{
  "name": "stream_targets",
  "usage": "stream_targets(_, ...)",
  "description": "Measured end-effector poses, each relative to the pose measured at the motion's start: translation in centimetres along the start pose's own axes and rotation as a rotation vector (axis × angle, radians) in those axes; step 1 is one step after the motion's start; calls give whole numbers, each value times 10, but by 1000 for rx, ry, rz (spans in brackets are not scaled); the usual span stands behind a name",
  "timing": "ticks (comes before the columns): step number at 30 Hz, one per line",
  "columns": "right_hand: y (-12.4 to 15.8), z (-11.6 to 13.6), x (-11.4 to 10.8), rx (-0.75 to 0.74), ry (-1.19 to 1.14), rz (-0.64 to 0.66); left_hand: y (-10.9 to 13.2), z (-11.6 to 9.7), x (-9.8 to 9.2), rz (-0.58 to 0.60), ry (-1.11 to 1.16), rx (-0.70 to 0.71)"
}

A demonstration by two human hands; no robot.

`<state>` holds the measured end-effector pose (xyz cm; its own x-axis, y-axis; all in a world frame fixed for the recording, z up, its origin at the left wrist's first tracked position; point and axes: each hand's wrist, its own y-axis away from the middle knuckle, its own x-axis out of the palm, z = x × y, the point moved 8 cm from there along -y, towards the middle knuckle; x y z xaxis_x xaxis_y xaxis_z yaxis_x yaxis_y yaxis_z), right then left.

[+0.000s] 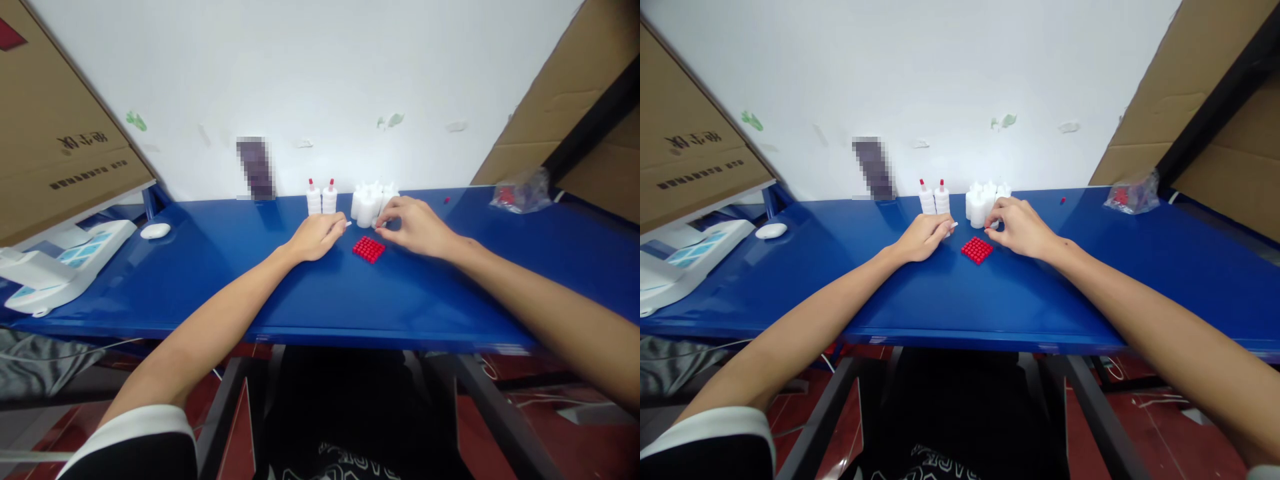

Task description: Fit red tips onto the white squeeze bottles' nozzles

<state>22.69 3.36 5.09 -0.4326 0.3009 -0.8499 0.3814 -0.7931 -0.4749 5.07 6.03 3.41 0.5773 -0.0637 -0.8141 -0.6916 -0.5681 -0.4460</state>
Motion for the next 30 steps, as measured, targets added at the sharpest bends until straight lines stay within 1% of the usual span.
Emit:
stream_targets(2, 0, -4, -1, 55, -14, -15, 0, 0, 0, 0, -3, 1)
stream_targets(5, 1, -13, 4, 165, -87, 30, 0, 1, 0, 1, -3, 2)
stream_targets(9, 2, -14, 10, 205, -105, 79, 0, 0, 0, 1, 1, 7)
stream_targets(13, 2, -10, 12, 189, -110, 99, 0, -1, 0, 1, 6, 4)
stream_targets(18, 2, -8, 18, 119, -133, 113, 0, 0, 0, 8, 3, -4)
stream_targets(30, -1, -7, 26, 75, -152, 132, 0, 0, 1, 16, 5, 4)
